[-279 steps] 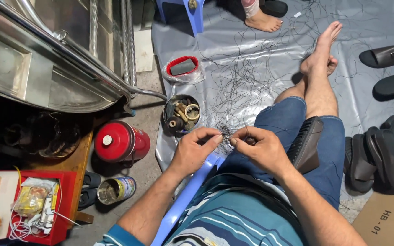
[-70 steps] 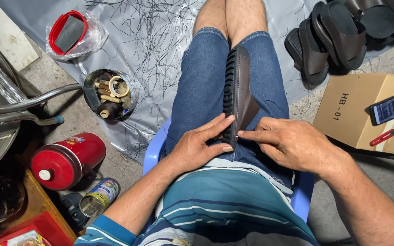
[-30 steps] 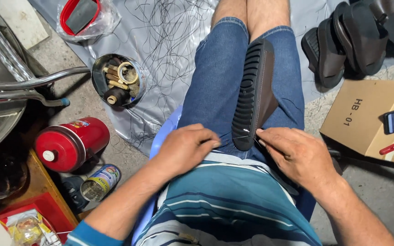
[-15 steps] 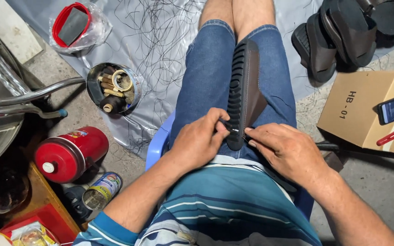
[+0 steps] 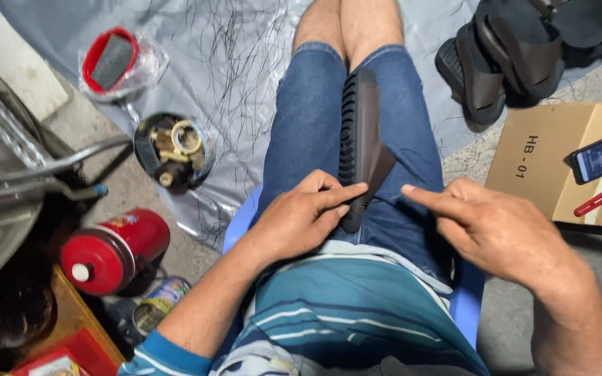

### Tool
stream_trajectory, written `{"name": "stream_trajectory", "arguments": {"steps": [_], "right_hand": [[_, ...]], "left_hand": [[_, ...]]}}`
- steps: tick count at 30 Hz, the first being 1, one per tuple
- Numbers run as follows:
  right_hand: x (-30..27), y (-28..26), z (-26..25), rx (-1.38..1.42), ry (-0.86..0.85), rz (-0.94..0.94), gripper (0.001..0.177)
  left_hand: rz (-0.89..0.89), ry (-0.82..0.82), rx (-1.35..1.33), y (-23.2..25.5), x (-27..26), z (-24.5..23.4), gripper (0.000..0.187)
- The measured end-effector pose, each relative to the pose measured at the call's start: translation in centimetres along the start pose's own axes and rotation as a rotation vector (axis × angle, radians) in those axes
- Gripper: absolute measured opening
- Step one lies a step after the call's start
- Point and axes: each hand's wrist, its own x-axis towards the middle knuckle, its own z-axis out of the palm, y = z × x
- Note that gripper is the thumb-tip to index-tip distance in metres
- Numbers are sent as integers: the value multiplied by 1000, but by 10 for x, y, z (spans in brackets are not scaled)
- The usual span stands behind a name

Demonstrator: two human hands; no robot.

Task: Manually stitching the sole of a sandal using a stitching awl and thread

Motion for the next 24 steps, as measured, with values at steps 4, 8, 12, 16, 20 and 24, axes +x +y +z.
{"name": "stream_trajectory", "arguments": {"steps": [4, 8, 12, 16, 20, 24], "right_hand": [[0, -1, 2, 123, 71, -47, 54], [1, -6, 0, 257, 90, -90, 53], [3, -7, 1, 317, 89, -77, 52], [8, -15, -4, 302, -4, -61, 53], [29, -19, 13, 610, 104, -41, 57], [49, -27, 36, 916, 370, -269, 27]], "left_hand": [[38, 156, -12, 2, 3, 16, 40], [-6, 213, -26, 7, 8, 28, 30], [-12, 284, -96, 2, 10, 35, 13], [-20, 300, -166, 1, 13, 35, 13], [-43, 361, -311, -6, 15, 39, 10], [2, 387, -372, -13, 13, 43, 9]]}}
